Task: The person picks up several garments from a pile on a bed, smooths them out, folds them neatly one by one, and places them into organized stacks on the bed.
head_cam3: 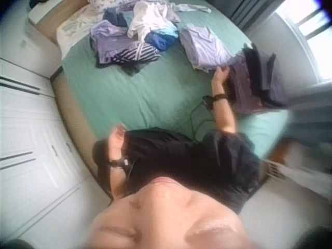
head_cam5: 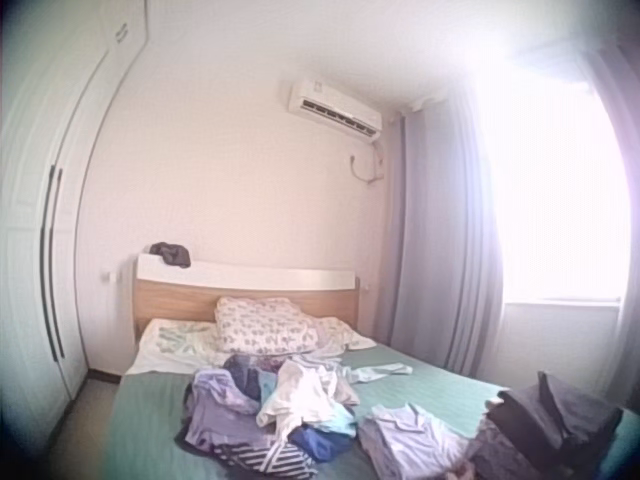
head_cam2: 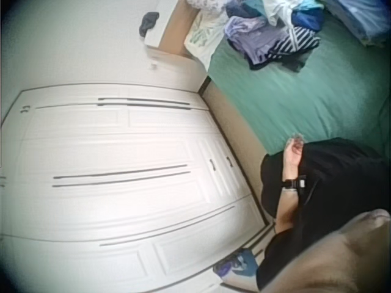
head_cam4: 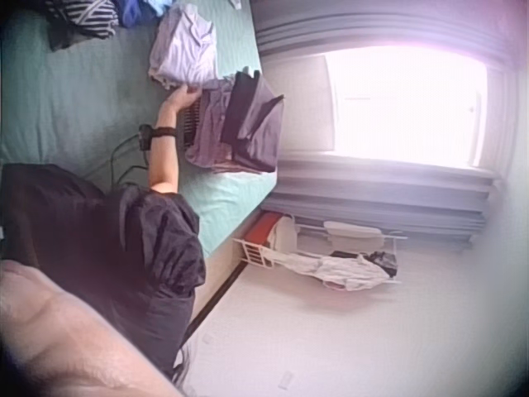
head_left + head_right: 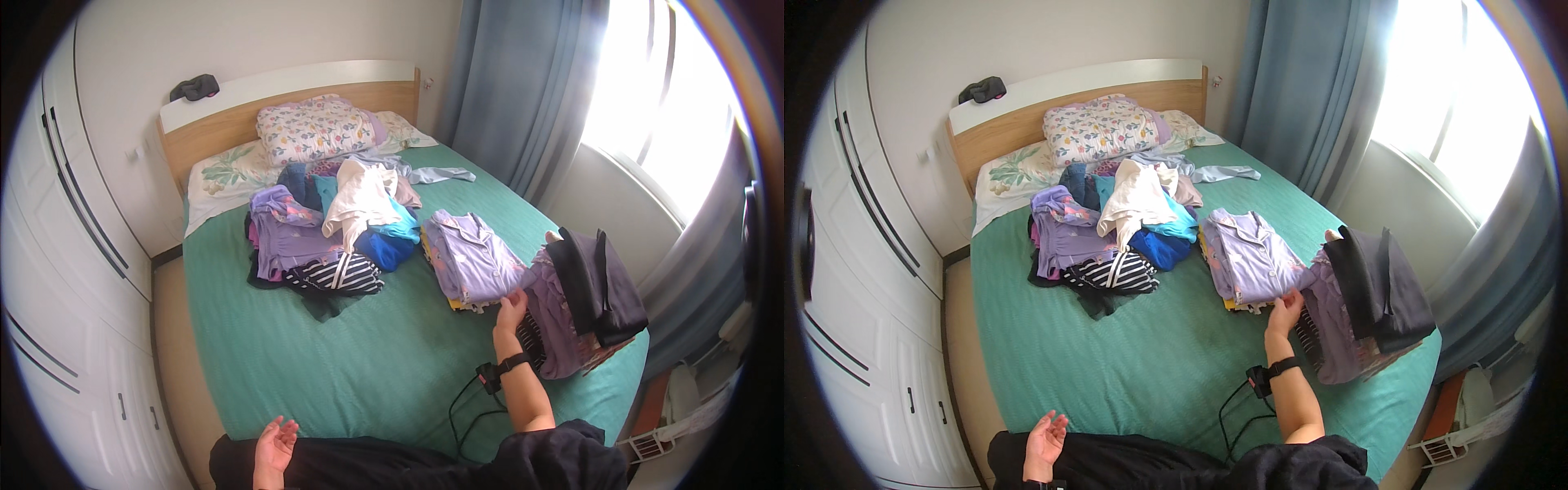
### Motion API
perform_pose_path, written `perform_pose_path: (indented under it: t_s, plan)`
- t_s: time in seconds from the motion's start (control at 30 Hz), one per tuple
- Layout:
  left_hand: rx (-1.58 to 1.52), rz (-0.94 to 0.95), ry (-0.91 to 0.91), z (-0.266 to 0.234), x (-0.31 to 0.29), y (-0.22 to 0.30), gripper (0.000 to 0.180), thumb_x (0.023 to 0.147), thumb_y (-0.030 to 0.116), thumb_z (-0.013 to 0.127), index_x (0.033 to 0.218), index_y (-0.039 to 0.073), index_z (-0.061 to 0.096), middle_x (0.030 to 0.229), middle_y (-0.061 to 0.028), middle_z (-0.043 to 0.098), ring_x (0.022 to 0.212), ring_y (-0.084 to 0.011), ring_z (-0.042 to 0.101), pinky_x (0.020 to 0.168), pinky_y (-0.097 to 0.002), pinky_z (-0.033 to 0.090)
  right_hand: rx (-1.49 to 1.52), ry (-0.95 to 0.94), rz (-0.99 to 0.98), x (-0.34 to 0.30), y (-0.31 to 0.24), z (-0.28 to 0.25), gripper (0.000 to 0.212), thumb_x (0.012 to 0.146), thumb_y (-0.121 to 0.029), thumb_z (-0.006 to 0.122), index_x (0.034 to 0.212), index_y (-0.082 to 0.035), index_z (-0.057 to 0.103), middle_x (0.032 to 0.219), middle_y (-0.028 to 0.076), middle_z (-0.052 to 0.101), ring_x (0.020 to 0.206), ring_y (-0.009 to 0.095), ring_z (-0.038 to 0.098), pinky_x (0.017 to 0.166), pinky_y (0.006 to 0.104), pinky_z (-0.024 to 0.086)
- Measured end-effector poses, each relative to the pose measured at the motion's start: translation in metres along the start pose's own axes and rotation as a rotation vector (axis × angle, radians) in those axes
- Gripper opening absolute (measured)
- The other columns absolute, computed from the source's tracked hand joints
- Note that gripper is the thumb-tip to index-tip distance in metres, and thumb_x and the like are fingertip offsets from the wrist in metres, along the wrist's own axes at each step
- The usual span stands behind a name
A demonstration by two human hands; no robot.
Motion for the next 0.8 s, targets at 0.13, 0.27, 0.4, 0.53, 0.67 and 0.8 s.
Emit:
perform_pose_path:
  t_s: [0.13, 0.27, 0.4, 0.53, 0.67, 0.8]
  plan:
    - [-0.010, 0.018, 0.036, -0.001, 0.002, 0.001, 0.027, 0.091, 0.012, 0.047, 0.116, 0.004, 0.050, 0.105, -0.0185, 0.061, 0.098, -0.0301, 0.062, 0.077, -0.0376, 0.053, -0.363, -0.318, -0.697, -0.025, -0.104, 0.079, 0.030, 0.077, -0.003, 0.061, 0.106, -0.003, 0.058, 0.100, 0.009, 0.058, 0.097, 0.023, 0.054, 0.088, 0.0300, 0.040]
    - [0.006, 0.014, 0.023, 0.003, 0.010, -0.002, 0.027, 0.091, 0.012, 0.047, 0.116, 0.004, 0.050, 0.105, -0.0183, 0.061, 0.100, -0.0298, 0.060, 0.080, -0.0391, 0.051, -0.905, -0.285, -0.742, 0.008, -0.108, 0.125, 0.048, 0.083, -0.037, 0.061, 0.127, -0.021, 0.051, 0.137, 0.011, 0.043, 0.129, 0.028, 0.037, 0.103, 0.0524, 0.028]
    - [0.030, 0.005, 0.056, 0.007, 0.007, -0.004, 0.027, 0.091, 0.013, 0.048, 0.117, 0.005, 0.049, 0.105, -0.0179, 0.060, 0.101, -0.0293, 0.059, 0.081, -0.0396, 0.050, -1.619, -0.632, -0.458, -0.018, -0.016, 0.145, 0.063, 0.088, -0.061, 0.036, 0.144, -0.035, 0.025, 0.155, 0.003, 0.005, 0.141, 0.037, 0.003, 0.100, 0.0727, 0.007]
    - [0.071, 0.030, 0.028, 0.023, 0.013, -0.008, 0.025, 0.093, 0.015, 0.046, 0.115, 0.005, 0.050, 0.107, -0.0150, 0.059, 0.099, -0.0266, 0.060, 0.081, -0.0383, 0.050, -1.623, -0.640, -0.495, -0.023, -0.018, 0.158, 0.062, 0.088, -0.060, 0.037, 0.144, -0.035, 0.025, 0.155, 0.003, 0.005, 0.141, 0.036, 0.001, 0.101, 0.0717, 0.008]
    - [0.038, 0.023, 0.053, 0.006, 0.014, -0.001, 0.025, 0.093, 0.014, 0.046, 0.116, 0.005, 0.050, 0.106, -0.0150, 0.060, 0.099, -0.0266, 0.060, 0.082, -0.0385, 0.050, -1.498, -0.886, -0.278, -0.004, -0.020, 0.168, 0.069, 0.083, -0.065, 0.043, 0.143, -0.034, 0.028, 0.155, 0.003, 0.007, 0.141, 0.037, 0.002, 0.100, 0.0719, 0.012]
    - [0.016, 0.065, 0.042, -0.008, 0.014, 0.004, 0.026, 0.091, 0.014, 0.047, 0.116, 0.005, 0.049, 0.106, -0.0171, 0.061, 0.101, -0.0288, 0.060, 0.082, -0.0390, 0.050, -1.054, -0.640, -0.431, 0.049, 0.004, 0.150, 0.048, 0.086, -0.045, 0.057, 0.126, -0.018, 0.056, 0.147, 0.009, 0.033, 0.131, 0.039, 0.034, 0.106, 0.0494, 0.028]
Point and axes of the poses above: each hand's wrist, its own x-axis towards the middle knuckle, its own z-axis out of the palm, y = z × x, the point moved 4 cm from there along x, towards the middle knuckle
